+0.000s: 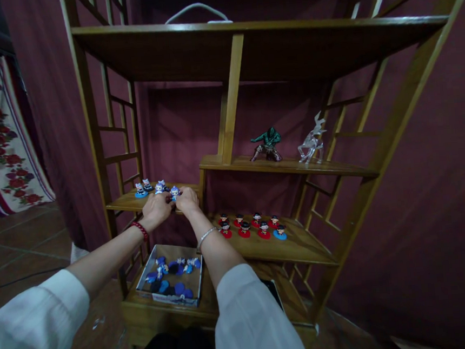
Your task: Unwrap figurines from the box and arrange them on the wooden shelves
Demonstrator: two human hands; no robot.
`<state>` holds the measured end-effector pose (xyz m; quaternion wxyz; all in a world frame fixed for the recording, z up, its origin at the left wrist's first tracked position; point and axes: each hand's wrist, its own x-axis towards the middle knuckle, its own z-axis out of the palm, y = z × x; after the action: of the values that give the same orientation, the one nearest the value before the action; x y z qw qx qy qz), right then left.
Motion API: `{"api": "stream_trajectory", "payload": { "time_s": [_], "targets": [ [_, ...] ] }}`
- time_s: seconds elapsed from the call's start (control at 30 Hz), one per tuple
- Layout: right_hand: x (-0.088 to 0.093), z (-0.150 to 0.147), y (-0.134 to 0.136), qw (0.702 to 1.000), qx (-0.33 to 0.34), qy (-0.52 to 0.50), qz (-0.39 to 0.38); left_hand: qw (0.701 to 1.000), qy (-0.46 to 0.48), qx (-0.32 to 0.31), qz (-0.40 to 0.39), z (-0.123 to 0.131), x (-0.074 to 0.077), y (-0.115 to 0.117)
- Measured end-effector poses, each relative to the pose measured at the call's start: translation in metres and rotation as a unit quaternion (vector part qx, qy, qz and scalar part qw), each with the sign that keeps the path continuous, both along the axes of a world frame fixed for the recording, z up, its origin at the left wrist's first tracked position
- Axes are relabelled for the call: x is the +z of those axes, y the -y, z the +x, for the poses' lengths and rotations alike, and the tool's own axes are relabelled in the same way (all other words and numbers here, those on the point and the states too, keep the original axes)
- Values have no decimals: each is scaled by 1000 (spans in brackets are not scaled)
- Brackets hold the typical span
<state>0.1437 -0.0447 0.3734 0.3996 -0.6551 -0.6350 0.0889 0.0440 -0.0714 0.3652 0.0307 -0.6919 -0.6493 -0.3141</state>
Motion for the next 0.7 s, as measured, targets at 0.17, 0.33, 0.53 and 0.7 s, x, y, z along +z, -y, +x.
{"api": "stream_trajectory", "payload": {
  "time_s": [0.17,0.33,0.53,0.7],
  "targets": [
    [0,-3,-4,1000,-22,-4,-8,1000,3,15,6,3,-2,-5],
    [-3,-2,-13,1000,-13,-8,-2,1000,9,19,18,4,-3,1],
    [-3,0,-27,999,-31,-14,3,997,-41,1,72,6,-7,14],
    [-4,1,-36,998,-54,-18,9,993,-74,-29,82,9,-9,16]
  ]
}}
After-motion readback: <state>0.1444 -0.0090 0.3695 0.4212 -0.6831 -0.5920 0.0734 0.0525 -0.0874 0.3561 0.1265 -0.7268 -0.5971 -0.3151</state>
